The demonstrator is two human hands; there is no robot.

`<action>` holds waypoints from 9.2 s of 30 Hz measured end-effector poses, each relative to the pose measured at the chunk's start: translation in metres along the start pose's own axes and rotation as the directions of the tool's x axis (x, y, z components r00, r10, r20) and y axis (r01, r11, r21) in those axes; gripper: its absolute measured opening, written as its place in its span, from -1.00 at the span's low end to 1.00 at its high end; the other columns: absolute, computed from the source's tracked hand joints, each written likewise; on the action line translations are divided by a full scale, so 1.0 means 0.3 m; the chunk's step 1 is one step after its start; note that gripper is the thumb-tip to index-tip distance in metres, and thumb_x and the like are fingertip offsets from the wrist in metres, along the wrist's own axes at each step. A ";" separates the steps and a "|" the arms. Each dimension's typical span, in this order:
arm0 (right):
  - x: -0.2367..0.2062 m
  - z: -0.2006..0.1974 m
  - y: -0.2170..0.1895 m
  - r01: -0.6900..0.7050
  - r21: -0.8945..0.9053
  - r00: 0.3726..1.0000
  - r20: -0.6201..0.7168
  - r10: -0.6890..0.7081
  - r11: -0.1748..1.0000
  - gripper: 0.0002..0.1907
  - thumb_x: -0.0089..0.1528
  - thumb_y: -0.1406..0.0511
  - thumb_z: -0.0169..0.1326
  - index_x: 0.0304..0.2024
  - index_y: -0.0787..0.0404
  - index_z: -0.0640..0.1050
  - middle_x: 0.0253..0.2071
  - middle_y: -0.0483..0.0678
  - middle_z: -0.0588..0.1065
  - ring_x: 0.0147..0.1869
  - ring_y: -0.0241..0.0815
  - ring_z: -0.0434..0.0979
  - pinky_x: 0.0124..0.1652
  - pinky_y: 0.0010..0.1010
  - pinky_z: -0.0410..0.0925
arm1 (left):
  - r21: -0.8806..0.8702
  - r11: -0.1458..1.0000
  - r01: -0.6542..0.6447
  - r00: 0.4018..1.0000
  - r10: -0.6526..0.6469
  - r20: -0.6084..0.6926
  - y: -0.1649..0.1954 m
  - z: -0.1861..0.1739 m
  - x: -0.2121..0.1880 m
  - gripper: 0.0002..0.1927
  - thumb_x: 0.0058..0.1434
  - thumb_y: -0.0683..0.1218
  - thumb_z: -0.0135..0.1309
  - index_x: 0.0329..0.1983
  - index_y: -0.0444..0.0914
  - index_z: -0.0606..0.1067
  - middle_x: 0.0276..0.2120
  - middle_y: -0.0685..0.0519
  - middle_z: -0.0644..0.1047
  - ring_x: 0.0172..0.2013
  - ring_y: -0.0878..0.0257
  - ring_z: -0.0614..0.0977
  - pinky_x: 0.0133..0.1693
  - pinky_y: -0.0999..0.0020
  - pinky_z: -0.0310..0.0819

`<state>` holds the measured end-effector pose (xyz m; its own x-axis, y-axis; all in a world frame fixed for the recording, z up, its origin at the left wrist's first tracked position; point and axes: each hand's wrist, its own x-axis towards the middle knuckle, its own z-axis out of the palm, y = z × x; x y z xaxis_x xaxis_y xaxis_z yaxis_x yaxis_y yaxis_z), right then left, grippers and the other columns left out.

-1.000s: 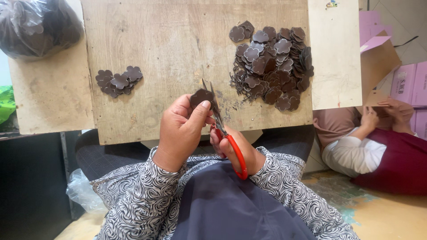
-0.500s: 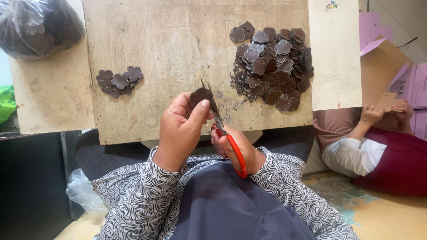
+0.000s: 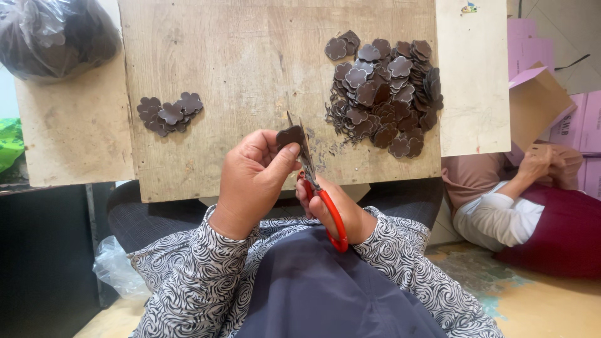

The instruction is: The person sits at a workbench and trims the edges of dark flower-shaped fabric pieces with red-handled scissors, cutting small notches from each piece and placing the trimmed pieces in a pile on the board while a coworker handles pink boxes nearby.

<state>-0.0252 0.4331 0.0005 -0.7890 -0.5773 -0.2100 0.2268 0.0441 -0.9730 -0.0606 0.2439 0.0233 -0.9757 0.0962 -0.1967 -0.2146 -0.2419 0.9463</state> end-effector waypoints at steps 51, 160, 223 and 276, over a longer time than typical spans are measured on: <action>-0.013 -0.007 -0.017 -0.026 -0.027 0.999 -0.029 0.026 0.999 -0.25 0.26 -0.35 -0.09 -0.17 0.21 0.34 -0.34 -0.20 0.28 -0.32 -0.41 0.21 -0.34 -0.56 0.20 | 0.016 0.992 -0.123 0.992 0.123 0.013 0.004 -0.010 -0.006 -0.73 0.34 -0.27 0.14 0.03 -0.36 0.34 -0.20 0.03 0.58 -0.25 0.38 0.64 -0.18 0.52 0.59; -0.024 -0.009 0.034 -0.026 0.110 0.998 0.062 0.019 0.994 0.01 0.20 -0.41 -0.06 0.22 0.31 0.28 -0.10 -0.12 0.30 -0.10 -0.33 0.27 -0.11 -0.49 0.28 | -0.127 0.991 0.042 0.995 -0.030 0.095 -0.028 0.004 -0.017 -0.88 0.36 -0.16 0.14 -0.16 -0.34 0.51 -0.33 0.10 0.61 -0.33 0.42 0.61 -0.24 0.51 0.55; -0.016 0.009 0.019 0.009 0.055 0.994 -0.109 -0.003 0.998 -0.36 0.33 -0.25 -0.11 -0.17 0.19 0.34 -0.36 -0.20 0.27 -0.38 -0.42 0.20 -0.40 -0.58 0.17 | -0.197 0.980 0.027 0.999 -0.022 0.028 -0.051 -0.005 0.003 -0.90 0.35 -0.20 0.15 -0.16 -0.37 0.55 -0.25 0.06 0.64 -0.24 0.42 0.61 -0.16 0.52 0.50; -0.010 -0.012 0.017 -0.061 -0.173 0.998 0.012 0.064 0.983 -0.21 0.24 -0.38 -0.15 -0.07 0.19 0.37 -0.30 -0.18 0.31 -0.26 -0.38 0.26 -0.24 -0.53 0.26 | -0.145 0.988 0.051 0.998 -0.045 0.045 -0.043 -0.060 0.022 -0.88 0.34 -0.24 0.10 -0.09 -0.36 0.53 -0.23 0.09 0.62 -0.23 0.42 0.59 -0.15 0.51 0.52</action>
<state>-0.0237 0.4382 -0.0042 -0.7659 -0.5831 -0.2709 0.1723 0.2197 -0.9602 -0.0651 0.2303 0.0052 -0.9622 0.1504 -0.2271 -0.2680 -0.3741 0.8878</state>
